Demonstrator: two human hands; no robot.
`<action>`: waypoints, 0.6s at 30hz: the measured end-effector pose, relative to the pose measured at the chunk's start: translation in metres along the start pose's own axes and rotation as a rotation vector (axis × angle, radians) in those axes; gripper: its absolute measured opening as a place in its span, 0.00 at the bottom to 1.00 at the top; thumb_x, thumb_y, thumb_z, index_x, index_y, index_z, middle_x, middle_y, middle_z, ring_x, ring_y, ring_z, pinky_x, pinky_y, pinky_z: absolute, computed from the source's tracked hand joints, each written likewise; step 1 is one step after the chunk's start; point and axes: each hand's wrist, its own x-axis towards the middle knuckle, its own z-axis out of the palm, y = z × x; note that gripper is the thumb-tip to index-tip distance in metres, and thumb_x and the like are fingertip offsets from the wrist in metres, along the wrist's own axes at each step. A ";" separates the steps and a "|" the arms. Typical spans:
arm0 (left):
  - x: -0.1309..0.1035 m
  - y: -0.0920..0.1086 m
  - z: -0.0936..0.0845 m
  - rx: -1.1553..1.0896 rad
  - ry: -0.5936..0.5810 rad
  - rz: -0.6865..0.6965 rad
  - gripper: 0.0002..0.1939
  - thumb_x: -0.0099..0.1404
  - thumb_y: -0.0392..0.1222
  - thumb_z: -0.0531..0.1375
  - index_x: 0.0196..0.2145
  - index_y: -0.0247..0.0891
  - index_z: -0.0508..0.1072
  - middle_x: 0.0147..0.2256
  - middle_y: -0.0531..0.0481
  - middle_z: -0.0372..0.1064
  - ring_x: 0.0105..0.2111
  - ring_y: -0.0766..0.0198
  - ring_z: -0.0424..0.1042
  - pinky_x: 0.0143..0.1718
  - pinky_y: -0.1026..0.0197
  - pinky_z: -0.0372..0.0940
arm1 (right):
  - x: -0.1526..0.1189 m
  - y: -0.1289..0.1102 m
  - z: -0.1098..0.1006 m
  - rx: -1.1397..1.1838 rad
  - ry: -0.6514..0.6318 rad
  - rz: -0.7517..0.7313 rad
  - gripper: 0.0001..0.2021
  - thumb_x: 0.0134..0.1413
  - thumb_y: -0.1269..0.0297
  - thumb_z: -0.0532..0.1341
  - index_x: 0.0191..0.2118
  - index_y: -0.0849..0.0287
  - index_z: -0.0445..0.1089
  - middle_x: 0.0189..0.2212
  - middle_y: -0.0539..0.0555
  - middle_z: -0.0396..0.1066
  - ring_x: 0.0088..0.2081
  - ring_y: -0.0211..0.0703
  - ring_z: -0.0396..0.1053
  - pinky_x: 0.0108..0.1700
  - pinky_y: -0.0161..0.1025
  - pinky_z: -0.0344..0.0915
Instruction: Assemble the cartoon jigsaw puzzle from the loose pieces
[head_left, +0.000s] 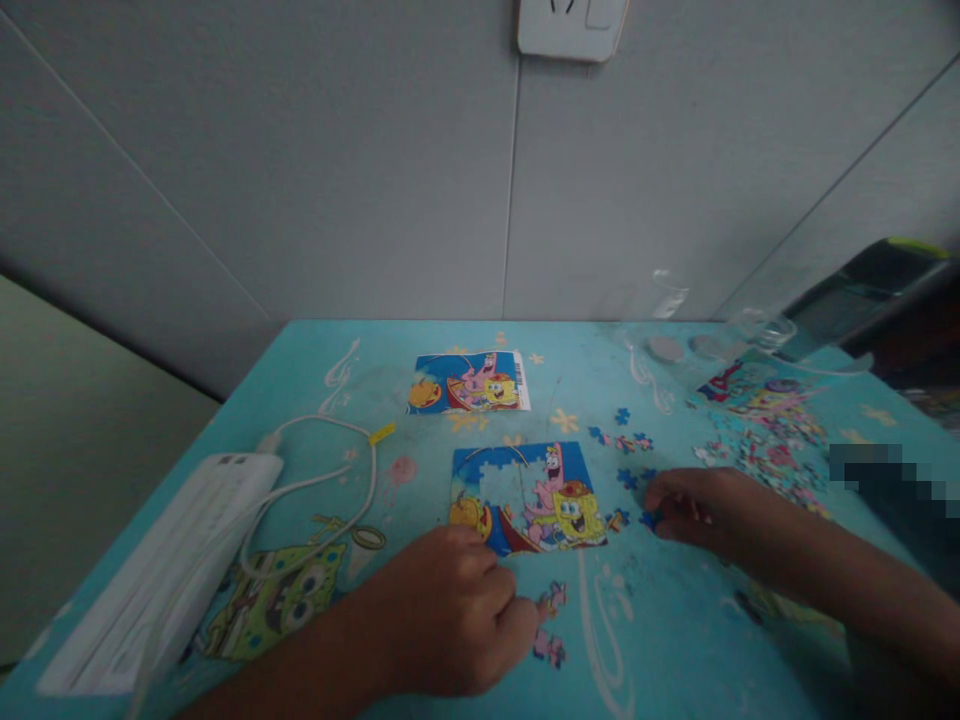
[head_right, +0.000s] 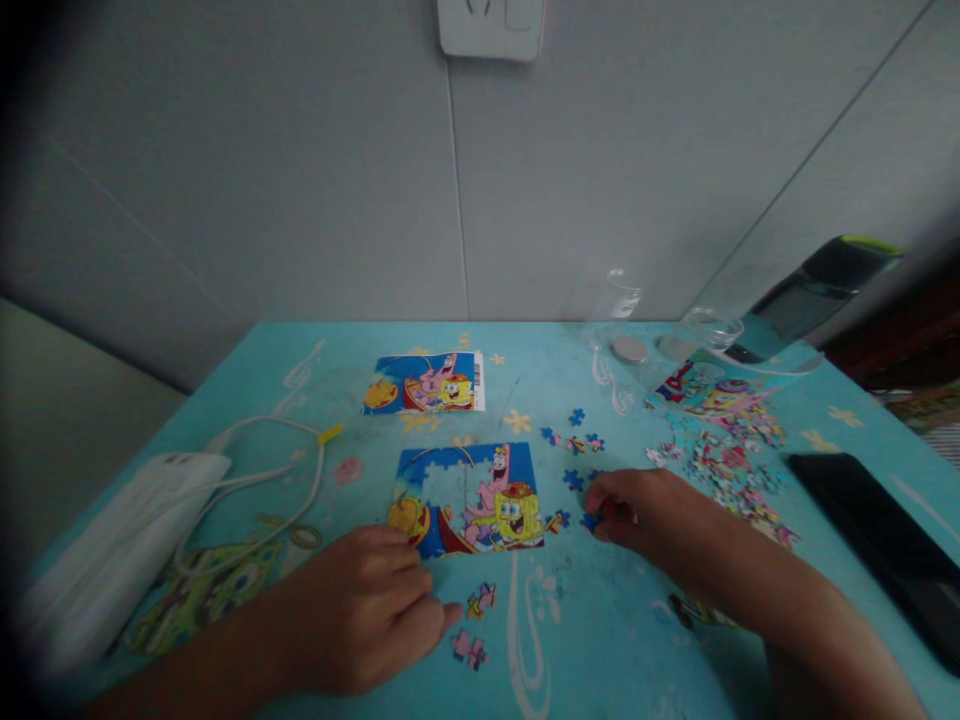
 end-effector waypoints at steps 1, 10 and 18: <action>0.000 0.000 0.000 0.003 0.000 0.003 0.17 0.70 0.38 0.57 0.23 0.40 0.61 0.16 0.56 0.60 0.17 0.65 0.60 0.19 0.58 0.53 | 0.002 0.000 0.000 -0.008 -0.034 0.010 0.06 0.54 0.65 0.64 0.39 0.50 0.77 0.28 0.48 0.75 0.27 0.39 0.70 0.31 0.35 0.64; 0.000 0.001 0.000 0.005 0.014 -0.005 0.18 0.70 0.38 0.58 0.22 0.40 0.60 0.16 0.56 0.60 0.17 0.65 0.60 0.20 0.58 0.52 | 0.003 0.000 -0.005 0.001 -0.062 0.012 0.05 0.56 0.62 0.64 0.38 0.51 0.75 0.36 0.52 0.74 0.35 0.43 0.71 0.38 0.38 0.66; 0.000 0.001 0.001 -0.001 -0.001 0.017 0.16 0.69 0.37 0.58 0.23 0.40 0.61 0.16 0.56 0.61 0.18 0.65 0.60 0.20 0.59 0.54 | 0.005 -0.001 -0.005 0.020 -0.113 -0.008 0.05 0.58 0.62 0.62 0.39 0.50 0.75 0.34 0.50 0.74 0.34 0.43 0.71 0.38 0.39 0.65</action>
